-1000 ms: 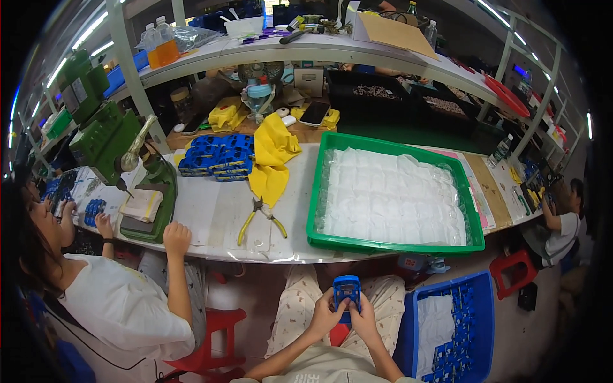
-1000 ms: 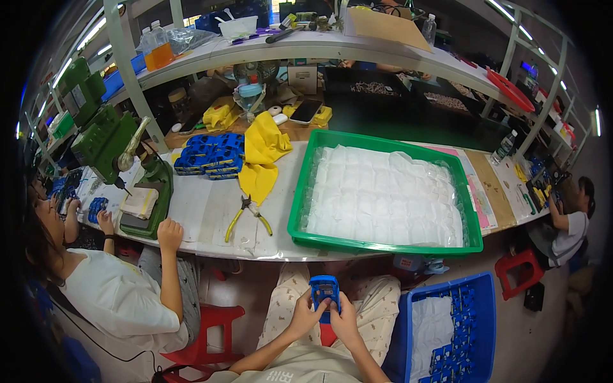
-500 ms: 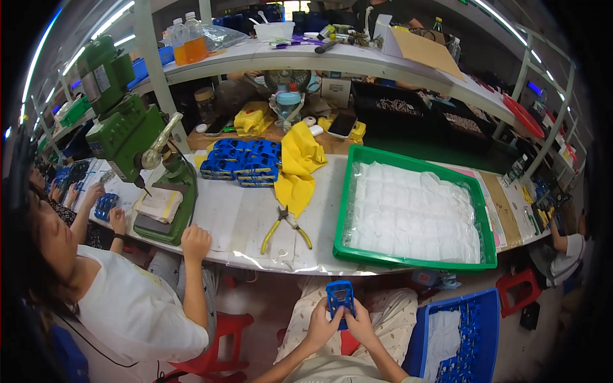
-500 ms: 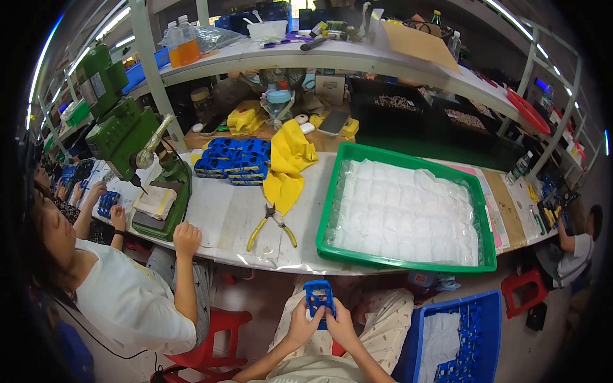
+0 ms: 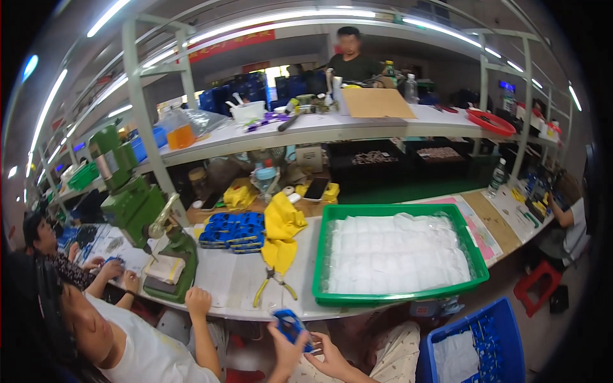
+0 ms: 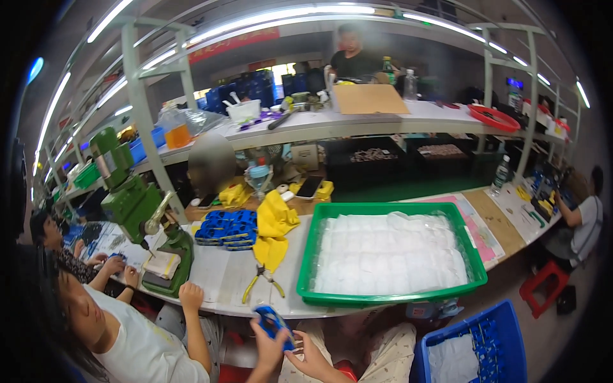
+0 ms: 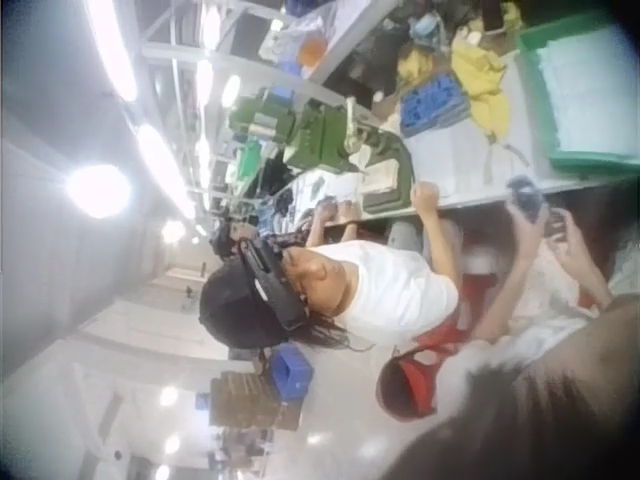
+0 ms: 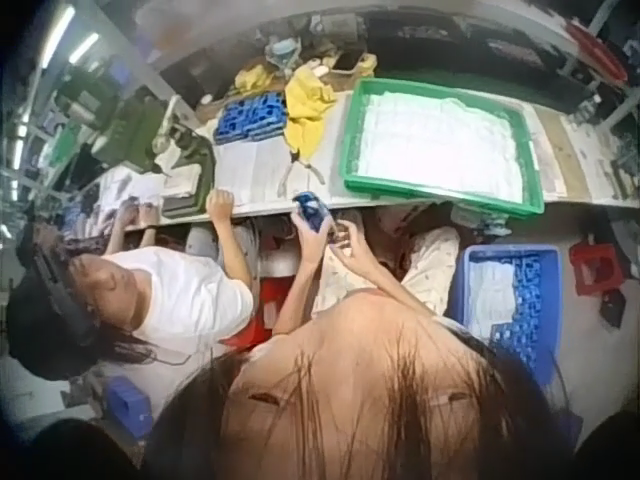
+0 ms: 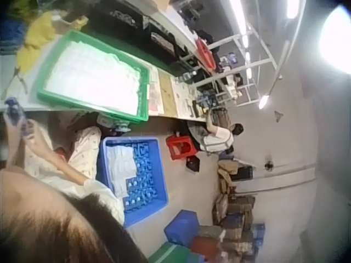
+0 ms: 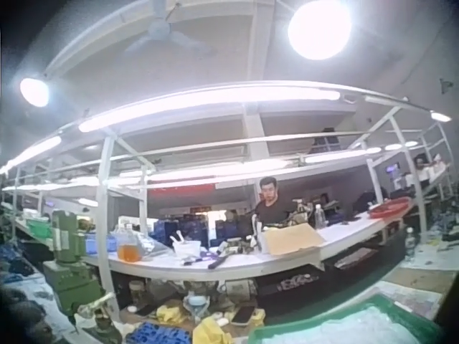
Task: The person assembles small toy cars by inserting white plastic internal components into blue plastic shells by hand.
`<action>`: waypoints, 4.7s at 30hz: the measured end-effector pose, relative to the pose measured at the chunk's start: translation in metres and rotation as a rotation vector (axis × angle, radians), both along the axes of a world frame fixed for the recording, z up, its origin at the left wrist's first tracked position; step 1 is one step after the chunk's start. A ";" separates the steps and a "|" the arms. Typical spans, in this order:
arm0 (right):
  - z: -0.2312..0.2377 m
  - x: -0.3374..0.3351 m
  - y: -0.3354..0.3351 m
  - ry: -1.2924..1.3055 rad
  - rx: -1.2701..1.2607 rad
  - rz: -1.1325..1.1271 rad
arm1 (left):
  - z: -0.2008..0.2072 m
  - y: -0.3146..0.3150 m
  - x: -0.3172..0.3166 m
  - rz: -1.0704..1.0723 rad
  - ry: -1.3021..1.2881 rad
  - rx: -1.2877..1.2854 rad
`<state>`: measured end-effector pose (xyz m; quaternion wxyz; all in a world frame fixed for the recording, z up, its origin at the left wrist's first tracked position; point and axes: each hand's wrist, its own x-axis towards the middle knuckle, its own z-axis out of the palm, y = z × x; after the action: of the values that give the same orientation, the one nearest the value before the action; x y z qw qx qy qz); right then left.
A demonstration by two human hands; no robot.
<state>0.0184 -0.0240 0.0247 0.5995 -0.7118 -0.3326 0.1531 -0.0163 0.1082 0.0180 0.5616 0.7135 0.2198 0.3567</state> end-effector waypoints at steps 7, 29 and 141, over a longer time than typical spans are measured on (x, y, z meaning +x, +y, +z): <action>-0.009 0.016 -0.087 0.272 0.144 -0.111 | 0.078 0.129 0.079 0.115 0.202 0.271; -0.081 0.028 -0.220 -0.183 -0.086 -0.737 | 0.066 -0.242 0.345 -0.824 0.071 0.953; 0.038 0.045 -0.106 0.723 0.354 -0.262 | 0.021 -0.052 0.027 -0.726 -0.199 1.125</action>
<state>0.0638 -0.1301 0.0627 0.8048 -0.5347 -0.0288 0.2560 0.0112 0.0560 0.0391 0.2065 0.8896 -0.3058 0.2693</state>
